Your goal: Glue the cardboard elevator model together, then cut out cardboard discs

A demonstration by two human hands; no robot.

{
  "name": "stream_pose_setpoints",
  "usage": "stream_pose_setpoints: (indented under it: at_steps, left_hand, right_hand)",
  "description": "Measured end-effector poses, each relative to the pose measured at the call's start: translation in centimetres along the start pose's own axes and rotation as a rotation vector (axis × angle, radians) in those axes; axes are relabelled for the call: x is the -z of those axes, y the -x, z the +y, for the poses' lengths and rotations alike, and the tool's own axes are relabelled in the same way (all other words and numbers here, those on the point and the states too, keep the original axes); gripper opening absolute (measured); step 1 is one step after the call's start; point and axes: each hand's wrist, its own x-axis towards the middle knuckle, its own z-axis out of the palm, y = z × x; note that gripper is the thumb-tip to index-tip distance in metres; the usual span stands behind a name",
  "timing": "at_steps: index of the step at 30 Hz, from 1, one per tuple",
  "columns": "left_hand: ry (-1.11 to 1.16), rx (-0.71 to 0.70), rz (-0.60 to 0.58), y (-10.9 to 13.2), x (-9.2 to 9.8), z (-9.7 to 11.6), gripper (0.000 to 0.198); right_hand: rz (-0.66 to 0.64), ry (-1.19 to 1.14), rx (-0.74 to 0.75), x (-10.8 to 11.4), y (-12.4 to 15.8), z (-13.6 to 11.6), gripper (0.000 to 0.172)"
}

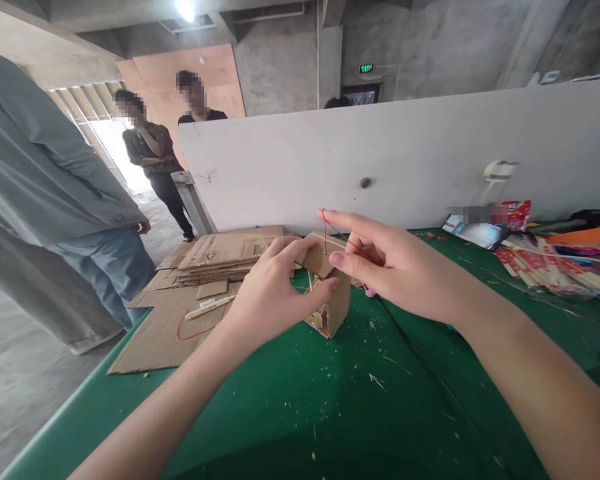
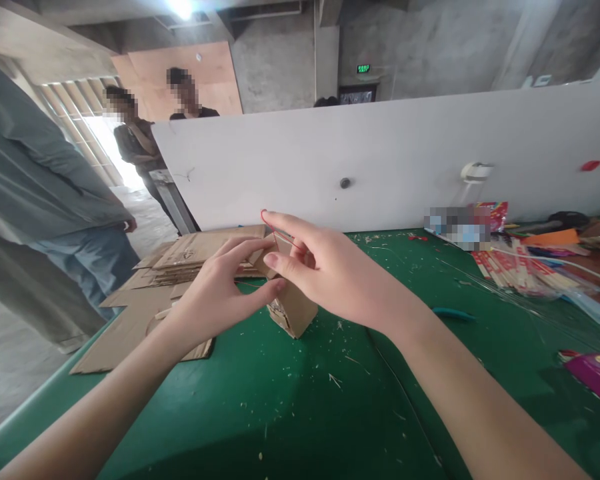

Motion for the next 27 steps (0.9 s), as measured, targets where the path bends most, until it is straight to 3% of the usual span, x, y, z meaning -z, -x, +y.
stream_pose_setpoints:
  at_steps: [4, 8, 13, 19, 24, 27]
  left_hand:
    - [-0.09, 0.025, -0.019, 0.0, -0.1, -0.1, 0.072]
    - [-0.116, 0.039, 0.014, -0.2, -0.8, -0.6, 0.064]
    - [-0.003, -0.003, 0.015, -0.6, -0.9, -1.5, 0.055]
    - [0.055, -0.034, -0.107, -1.4, 0.9, -2.9, 0.057]
    - [-0.018, -0.04, -0.123, -1.6, 2.3, -3.3, 0.057]
    - [-0.137, -0.037, -0.052, -1.7, 2.8, -3.4, 0.055]
  right_hand:
    - [-0.045, 0.107, -0.024, 0.2, 0.3, -0.9, 0.057]
    - [-0.006, 0.167, -0.003, 0.2, 0.3, -0.9, 0.055]
    - [0.158, 0.25, 0.041, 0.9, 0.4, 0.0, 0.046]
    - [0.386, 0.563, 0.104, 3.9, 1.3, 0.6, 0.042]
    - [0.565, 1.057, 0.033, 6.4, 1.6, 1.7, 0.042]
    - [0.617, 1.088, -0.056, 7.6, 1.8, 1.9, 0.038]
